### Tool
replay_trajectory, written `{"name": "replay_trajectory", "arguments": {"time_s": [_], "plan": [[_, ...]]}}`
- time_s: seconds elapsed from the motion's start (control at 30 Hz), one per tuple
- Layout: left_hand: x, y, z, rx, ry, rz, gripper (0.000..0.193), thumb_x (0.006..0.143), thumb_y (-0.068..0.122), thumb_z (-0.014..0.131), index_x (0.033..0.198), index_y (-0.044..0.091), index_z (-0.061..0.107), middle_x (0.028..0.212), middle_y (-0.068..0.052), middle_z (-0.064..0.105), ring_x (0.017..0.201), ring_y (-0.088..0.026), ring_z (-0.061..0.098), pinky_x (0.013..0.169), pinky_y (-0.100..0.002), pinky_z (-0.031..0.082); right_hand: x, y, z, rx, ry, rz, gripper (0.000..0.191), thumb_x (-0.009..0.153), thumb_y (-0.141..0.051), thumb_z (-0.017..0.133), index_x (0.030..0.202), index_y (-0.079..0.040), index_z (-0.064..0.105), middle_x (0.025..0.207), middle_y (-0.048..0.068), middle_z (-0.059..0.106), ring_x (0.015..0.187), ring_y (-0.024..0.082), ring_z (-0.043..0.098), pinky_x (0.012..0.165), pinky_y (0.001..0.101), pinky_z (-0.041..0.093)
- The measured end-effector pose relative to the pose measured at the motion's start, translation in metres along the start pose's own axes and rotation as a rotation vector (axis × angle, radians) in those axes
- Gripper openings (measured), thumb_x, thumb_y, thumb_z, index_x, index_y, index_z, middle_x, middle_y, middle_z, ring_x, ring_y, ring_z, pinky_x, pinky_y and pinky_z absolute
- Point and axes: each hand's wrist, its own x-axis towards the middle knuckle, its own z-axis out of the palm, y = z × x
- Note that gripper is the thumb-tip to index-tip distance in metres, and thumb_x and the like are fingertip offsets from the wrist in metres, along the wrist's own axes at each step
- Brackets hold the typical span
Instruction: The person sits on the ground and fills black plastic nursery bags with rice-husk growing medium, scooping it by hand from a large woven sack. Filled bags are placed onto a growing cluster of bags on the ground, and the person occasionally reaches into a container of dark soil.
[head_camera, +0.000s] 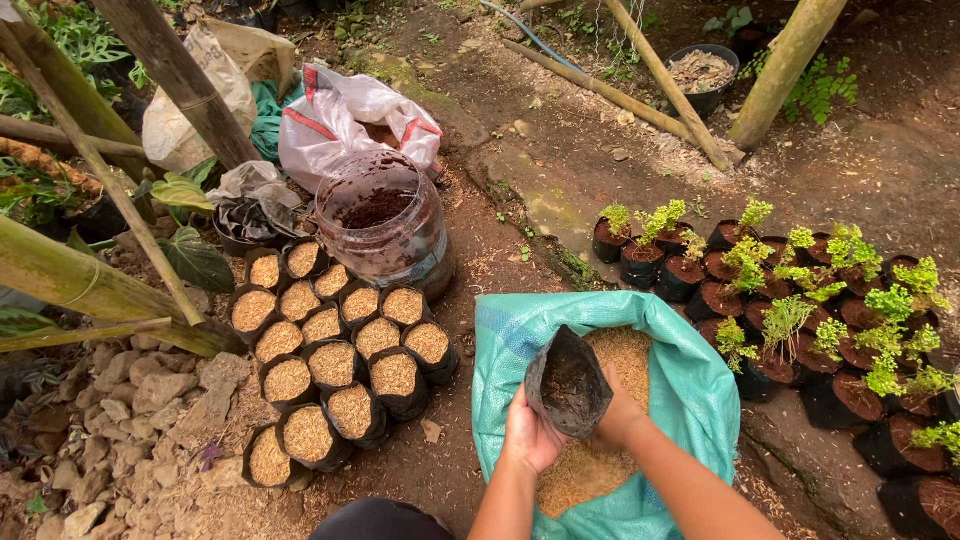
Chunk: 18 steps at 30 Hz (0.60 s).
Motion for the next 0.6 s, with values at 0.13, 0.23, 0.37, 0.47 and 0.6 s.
{"name": "replay_trajectory", "arguments": {"time_s": [0.13,0.23,0.37,0.47,0.6], "plan": [[0.004,-0.004,0.002,-0.019,-0.039,-0.035,0.065,0.100,0.056,0.042,0.140,0.010,0.062,0.141,-0.011,0.065,0.124,-0.030,0.064,0.105,-0.050,0.052,0.021,-0.007,-0.011,0.122,0.075,0.050,0.086,0.077,-0.051,0.078,0.151,-0.022,0.045,0.159,0.010,0.038,0.148,0.037,0.030,0.121,0.0539,0.021],[0.004,-0.007,0.003,-0.045,-0.108,-0.048,0.067,0.100,0.058,0.044,0.142,0.008,0.061,0.143,-0.013,0.064,0.127,-0.031,0.064,0.108,-0.051,0.052,0.033,-0.026,-0.010,0.219,0.089,0.060,0.088,0.075,-0.052,0.080,0.151,-0.024,0.046,0.159,0.009,0.038,0.147,0.036,0.032,0.121,0.0519,0.023],[0.002,-0.005,0.004,-0.028,-0.090,-0.072,0.070,0.098,0.060,0.045,0.142,0.008,0.061,0.141,-0.014,0.066,0.125,-0.032,0.064,0.106,-0.051,0.052,0.038,-0.037,-0.001,0.286,0.078,0.085,0.090,0.072,-0.053,0.082,0.150,-0.026,0.047,0.158,0.008,0.040,0.145,0.035,0.035,0.121,0.0492,0.026],[0.003,-0.002,0.006,-0.046,-0.079,-0.085,0.071,0.098,0.061,0.045,0.142,0.008,0.061,0.141,-0.015,0.065,0.126,-0.033,0.063,0.105,-0.052,0.052,0.033,-0.022,0.000,0.329,0.069,0.112,0.092,0.070,-0.054,0.084,0.150,-0.028,0.048,0.158,0.006,0.041,0.144,0.034,0.037,0.121,0.0471,0.029],[0.000,-0.007,0.008,-0.025,-0.099,-0.071,0.069,0.099,0.060,0.043,0.142,0.009,0.060,0.143,-0.016,0.063,0.127,-0.036,0.062,0.104,-0.057,0.050,0.008,0.008,-0.001,0.414,0.023,0.161,0.094,0.067,-0.056,0.087,0.149,-0.030,0.049,0.158,0.005,0.042,0.143,0.033,0.041,0.120,0.0444,0.032]]}}
